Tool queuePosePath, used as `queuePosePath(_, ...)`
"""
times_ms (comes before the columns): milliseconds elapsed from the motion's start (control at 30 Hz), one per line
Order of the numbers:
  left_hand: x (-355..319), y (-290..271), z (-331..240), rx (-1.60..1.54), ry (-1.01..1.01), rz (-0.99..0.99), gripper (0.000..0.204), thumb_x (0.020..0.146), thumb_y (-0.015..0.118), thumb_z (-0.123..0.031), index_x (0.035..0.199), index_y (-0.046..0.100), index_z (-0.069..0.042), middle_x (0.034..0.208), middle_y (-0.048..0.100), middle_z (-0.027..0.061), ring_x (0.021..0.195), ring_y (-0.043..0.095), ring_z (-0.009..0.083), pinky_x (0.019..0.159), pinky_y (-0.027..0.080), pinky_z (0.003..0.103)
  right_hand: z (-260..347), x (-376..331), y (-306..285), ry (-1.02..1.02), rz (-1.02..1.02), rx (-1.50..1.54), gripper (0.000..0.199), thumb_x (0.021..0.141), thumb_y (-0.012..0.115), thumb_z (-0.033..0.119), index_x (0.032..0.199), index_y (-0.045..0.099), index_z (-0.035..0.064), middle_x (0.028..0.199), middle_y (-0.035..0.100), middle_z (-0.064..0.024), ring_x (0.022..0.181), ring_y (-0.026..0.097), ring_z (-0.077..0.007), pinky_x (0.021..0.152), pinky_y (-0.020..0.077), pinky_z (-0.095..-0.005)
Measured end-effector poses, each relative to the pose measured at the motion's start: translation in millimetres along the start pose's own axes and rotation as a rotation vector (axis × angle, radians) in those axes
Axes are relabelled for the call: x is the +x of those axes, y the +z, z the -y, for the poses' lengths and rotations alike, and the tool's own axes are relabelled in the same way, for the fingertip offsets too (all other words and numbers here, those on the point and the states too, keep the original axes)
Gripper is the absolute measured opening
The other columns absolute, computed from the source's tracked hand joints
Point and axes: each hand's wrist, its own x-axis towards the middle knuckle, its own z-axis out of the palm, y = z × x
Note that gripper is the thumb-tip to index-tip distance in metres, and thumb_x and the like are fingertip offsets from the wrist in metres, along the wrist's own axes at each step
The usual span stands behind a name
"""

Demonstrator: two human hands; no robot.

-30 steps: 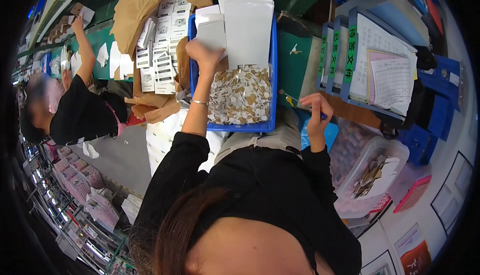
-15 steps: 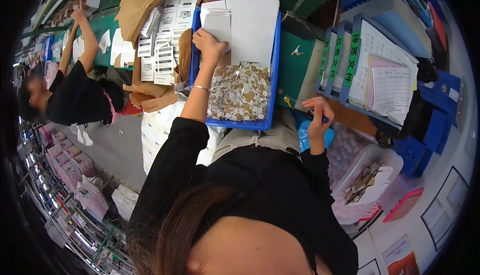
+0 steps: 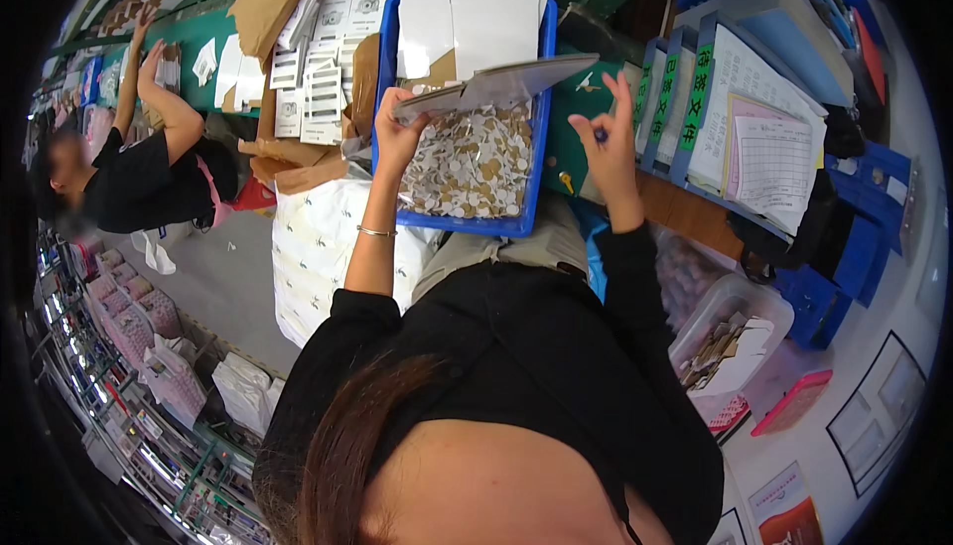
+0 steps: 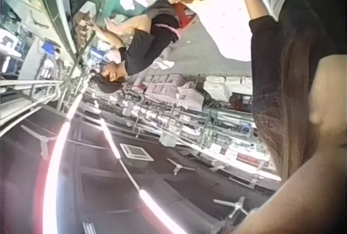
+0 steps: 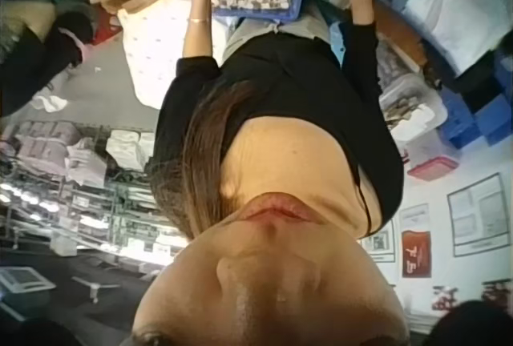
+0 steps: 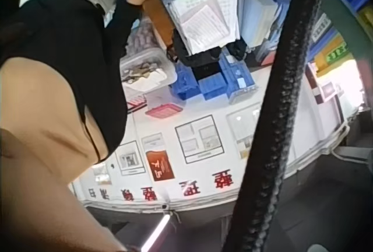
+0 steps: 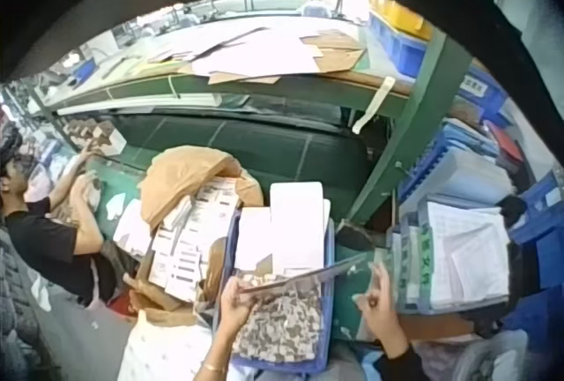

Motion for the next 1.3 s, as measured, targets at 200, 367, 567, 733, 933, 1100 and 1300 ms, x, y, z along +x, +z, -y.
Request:
queuePosePath(200, -30.2, -7.4, 2.7, 0.271, 0.130, -0.074, 0.026, 0.065, 0.064, 0.001, 0.088, 0.053, -0.003, 0.087, 0.051, 0.0034, 0.077, 0.048, 0.0166, 0.077, 0.037, 0.028, -37.8, 21.1, 10.2, -0.196, 0.447, -0.173, 0.031, 0.083, 0.055, 0.003, 0.114, 0.049, 0.0034, 0.126, 0.047, -0.0077, 0.066, 0.051, -0.0117, 0.062, 0.0439, -0.0225)
queuePosePath(367, -32.8, 9.7, -30.4, -0.386, 0.152, -0.417, 0.011, 0.074, 0.057, -0.010, 0.083, 0.053, -0.004, 0.089, 0.052, 0.0023, 0.075, 0.046, 0.0165, 0.076, 0.036, 0.028, -37.1, 7.3, 36.5, 0.000, 0.450, 0.018, 0.028, 0.084, 0.055, 0.003, 0.112, 0.051, 0.0042, 0.114, 0.056, -0.0070, 0.067, 0.053, -0.0150, 0.065, 0.0445, -0.0237)
queuePosePath(567, -3.8, 18.6, -19.3, -0.101, 0.023, -0.487, 0.027, 0.084, 0.040, -0.028, 0.086, 0.054, -0.005, 0.091, 0.054, 0.0052, 0.080, 0.045, 0.0164, 0.077, 0.034, 0.027, -65.3, 17.1, 55.7, 0.008, 0.318, 0.098, 0.022, 0.084, 0.056, 0.008, 0.105, 0.052, 0.0025, 0.088, 0.060, -0.0042, 0.064, 0.052, -0.0138, 0.060, 0.0433, -0.0234)
queuePosePath(733, 25.2, -12.3, -40.6, -0.335, -0.224, -0.267, 0.074, 0.088, 0.006, -0.061, 0.094, 0.055, -0.006, 0.093, 0.056, 0.0093, 0.078, 0.047, 0.0154, 0.079, 0.033, 0.025, -87.1, 29.4, 68.3, -0.227, 0.121, 0.054, 0.021, 0.085, 0.056, 0.014, 0.101, 0.052, 0.0016, 0.076, 0.057, -0.0029, 0.058, 0.047, -0.0098, 0.054, 0.0399, -0.0210)
queuePosePath(933, 19.1, -88.6, -115.7, -0.624, -0.267, 0.165, 0.086, 0.081, 0.002, -0.071, 0.125, 0.040, -0.007, 0.115, 0.051, 0.0175, 0.087, 0.051, 0.0215, 0.077, 0.037, 0.029, -66.2, 38.6, 33.1, 0.022, 0.180, 0.249, 0.023, 0.087, 0.054, 0.019, 0.100, 0.050, 0.0013, 0.073, 0.055, -0.0038, 0.053, 0.045, -0.0094, 0.047, 0.0347, -0.0197)
queuePosePath(1100, -48.4, -90.1, -59.4, -1.258, -0.089, 0.152, 0.096, 0.072, 0.031, -0.078, 0.136, 0.027, -0.008, 0.129, 0.044, 0.0119, 0.103, 0.051, 0.0171, 0.085, 0.038, 0.026, -37.6, 15.8, 15.7, 0.241, 0.227, 0.422, 0.025, 0.088, 0.052, 0.023, 0.099, 0.048, 0.0011, 0.071, 0.053, -0.0046, 0.049, 0.043, -0.0090, 0.042, 0.0304, -0.0185)
queuePosePath(1300, -130.1, 24.0, -54.7, -1.163, -0.243, -0.264, 0.052, 0.076, 0.068, -0.027, 0.115, 0.044, -0.001, 0.100, 0.058, 0.0134, 0.088, 0.057, 0.0200, 0.082, 0.045, 0.028, -5.6, -32.5, 45.8, 0.548, 0.297, 0.603, 0.029, 0.089, 0.050, 0.028, 0.097, 0.046, 0.0009, 0.068, 0.051, -0.0055, 0.043, 0.041, -0.0086, 0.035, 0.0252, -0.0172)
